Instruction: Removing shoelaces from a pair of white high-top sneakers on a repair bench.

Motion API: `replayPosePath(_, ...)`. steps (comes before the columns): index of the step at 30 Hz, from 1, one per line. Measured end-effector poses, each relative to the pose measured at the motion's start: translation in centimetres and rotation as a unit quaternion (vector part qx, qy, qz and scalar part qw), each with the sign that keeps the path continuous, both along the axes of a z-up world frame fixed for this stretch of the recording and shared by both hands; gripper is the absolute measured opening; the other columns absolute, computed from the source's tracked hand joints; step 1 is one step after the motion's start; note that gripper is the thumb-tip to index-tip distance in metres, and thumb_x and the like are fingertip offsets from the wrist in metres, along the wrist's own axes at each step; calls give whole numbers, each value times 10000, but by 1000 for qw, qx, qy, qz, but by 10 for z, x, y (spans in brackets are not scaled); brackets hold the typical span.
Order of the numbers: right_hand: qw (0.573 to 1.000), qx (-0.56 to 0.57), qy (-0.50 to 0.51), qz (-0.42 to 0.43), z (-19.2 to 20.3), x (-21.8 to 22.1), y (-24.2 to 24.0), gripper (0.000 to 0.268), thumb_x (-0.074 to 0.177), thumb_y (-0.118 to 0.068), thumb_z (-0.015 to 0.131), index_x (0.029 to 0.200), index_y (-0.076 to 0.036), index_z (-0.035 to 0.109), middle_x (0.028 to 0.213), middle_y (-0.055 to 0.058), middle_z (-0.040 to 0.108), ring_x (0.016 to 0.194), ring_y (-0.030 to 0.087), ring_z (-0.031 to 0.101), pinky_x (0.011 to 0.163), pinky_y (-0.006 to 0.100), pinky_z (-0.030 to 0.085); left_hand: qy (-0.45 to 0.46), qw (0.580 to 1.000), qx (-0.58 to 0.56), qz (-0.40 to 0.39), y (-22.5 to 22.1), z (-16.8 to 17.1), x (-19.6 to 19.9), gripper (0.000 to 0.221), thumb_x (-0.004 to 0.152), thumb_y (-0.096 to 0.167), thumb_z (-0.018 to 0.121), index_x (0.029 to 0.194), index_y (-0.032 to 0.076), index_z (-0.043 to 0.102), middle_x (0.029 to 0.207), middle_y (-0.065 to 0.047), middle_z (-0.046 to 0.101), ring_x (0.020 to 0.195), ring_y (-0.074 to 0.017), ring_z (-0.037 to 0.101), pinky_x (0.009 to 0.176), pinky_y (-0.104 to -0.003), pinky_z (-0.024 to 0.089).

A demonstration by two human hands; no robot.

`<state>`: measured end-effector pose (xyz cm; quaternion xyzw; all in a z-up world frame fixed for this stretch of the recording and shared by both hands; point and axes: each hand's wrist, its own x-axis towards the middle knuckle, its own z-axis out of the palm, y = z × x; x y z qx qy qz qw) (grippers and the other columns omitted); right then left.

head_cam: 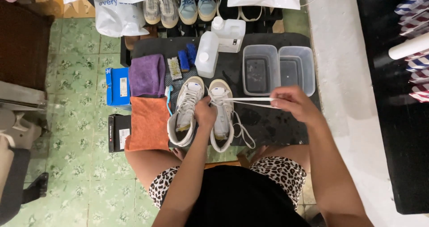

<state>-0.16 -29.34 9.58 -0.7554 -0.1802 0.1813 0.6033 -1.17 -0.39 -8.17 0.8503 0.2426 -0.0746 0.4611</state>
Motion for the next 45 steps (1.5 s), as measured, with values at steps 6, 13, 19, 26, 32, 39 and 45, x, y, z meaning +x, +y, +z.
replayPosePath(6,996,-16,-82,38,57,-1,-16,285,812,-289,719,651,-55,713,426,59,563,437,133,479,543,300,446,-1,1000,-17,-23,-14,35,-6,401,895,41,648,1273,142,736,1183,-203,740,1076,-431,705,877,-564,591)
replayPosePath(13,994,-79,-59,56,81,-24,-13,202,783,-132,701,645,10,745,386,80,546,390,124,470,436,290,375,-6,1000,4,-3,-4,-8,3,400,893,17,658,1287,67,710,1185,-251,728,1076,-440,703,875,-562,591)
replayPosePath(19,950,259,-137,107,52,-24,-19,167,962,-131,582,993,-35,714,930,71,745,959,200,724,1058,408,601,28,997,36,-64,-13,7,1,559,851,-13,548,1372,152,667,1123,-170,744,908,-409,716,668,-502,571)
replayPosePath(26,886,-294,-347,-92,117,-54,-52,171,962,-74,733,793,-68,714,700,24,680,503,137,531,554,288,419,31,999,28,-14,7,-23,9,530,861,15,554,1362,140,674,1151,-201,731,959,-394,717,757,-471,580)
replayPosePath(32,897,-327,-259,-144,118,-55,-77,146,990,-100,783,881,-16,732,751,43,691,574,111,532,574,266,408,-76,995,46,-56,10,-47,10,451,800,66,597,1229,44,734,1134,-165,757,1055,-351,717,962,-398,545)
replayPosePath(39,938,-321,-107,-78,8,-42,-21,180,897,-205,672,886,-48,759,760,243,736,811,495,690,694,543,523,-198,976,41,-76,16,-32,7,158,922,-14,619,983,-28,765,1004,-238,753,971,-446,714,847,-491,580)
replayPosePath(45,901,-426,-48,-69,-119,-24,7,169,924,-207,688,1029,-121,789,931,152,749,916,365,728,811,436,573,-145,979,88,-109,20,-47,19,69,872,52,742,906,109,759,961,-87,727,931,-351,728,844,-448,592)
